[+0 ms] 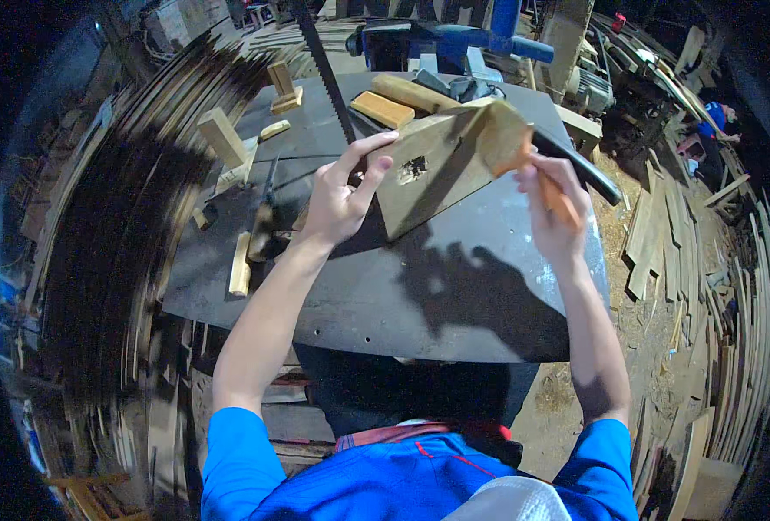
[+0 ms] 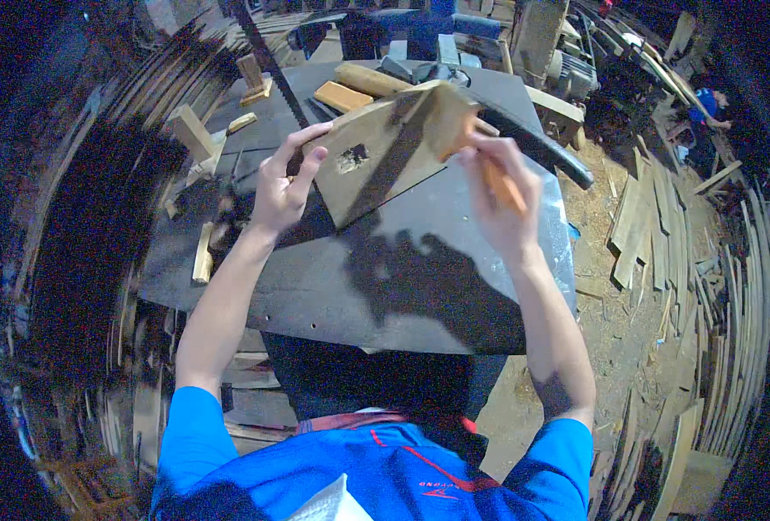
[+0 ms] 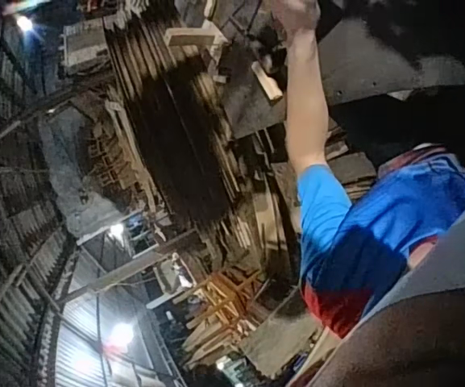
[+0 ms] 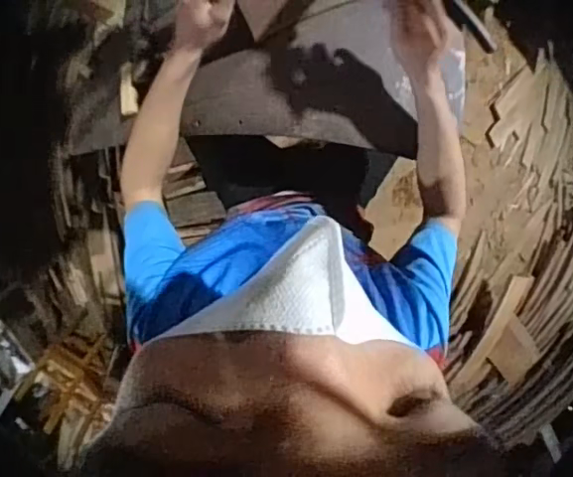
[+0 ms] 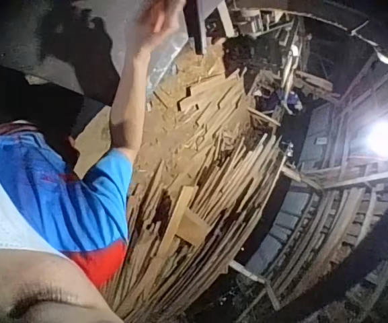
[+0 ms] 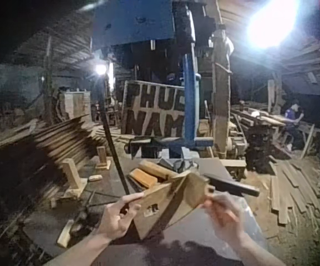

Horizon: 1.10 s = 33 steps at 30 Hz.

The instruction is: Using a brush to apply a finish or clear coat to a small wooden block at a workbench.

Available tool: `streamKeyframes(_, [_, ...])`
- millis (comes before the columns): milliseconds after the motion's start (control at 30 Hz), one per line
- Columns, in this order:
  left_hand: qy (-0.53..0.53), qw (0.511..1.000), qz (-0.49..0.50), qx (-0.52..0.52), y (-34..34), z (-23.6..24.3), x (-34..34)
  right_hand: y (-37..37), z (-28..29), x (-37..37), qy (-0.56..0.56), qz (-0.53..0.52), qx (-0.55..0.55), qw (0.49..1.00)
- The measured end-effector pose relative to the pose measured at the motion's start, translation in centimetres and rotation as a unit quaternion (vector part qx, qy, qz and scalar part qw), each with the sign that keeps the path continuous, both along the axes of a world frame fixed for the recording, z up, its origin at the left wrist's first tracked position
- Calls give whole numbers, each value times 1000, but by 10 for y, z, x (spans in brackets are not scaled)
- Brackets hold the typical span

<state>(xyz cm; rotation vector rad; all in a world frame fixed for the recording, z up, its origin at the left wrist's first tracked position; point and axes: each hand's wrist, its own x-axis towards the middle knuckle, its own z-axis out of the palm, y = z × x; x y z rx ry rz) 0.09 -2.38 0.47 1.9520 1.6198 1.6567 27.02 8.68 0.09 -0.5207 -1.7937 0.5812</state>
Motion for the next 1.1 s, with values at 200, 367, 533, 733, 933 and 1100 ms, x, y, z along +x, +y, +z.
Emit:
streamKeyframes(200, [-21,1000,8,-19,5,-3,-5,-41,-1,-22,-123,206,67,968])
streamKeyframes(367, [2,999,36,-11,13,-6,-7,-13,2,-9,-63,75,34,995])
streamKeyframes(533, [12,999,34,23,9,-5,-6,-7,6,-7,-23,-98,13,995])
streamKeyframes(733, [7,999,47,20,7,-6,-7,-46,1,-17,-157,231,-44,959])
streamKeyframes(933, [0,998,60,-20,3,-1,-2,-27,-7,-10,-143,195,-75,967])
streamKeyframes(1100, [-7,999,30,26,12,-7,-3,12,-2,5,-24,-56,-75,995])
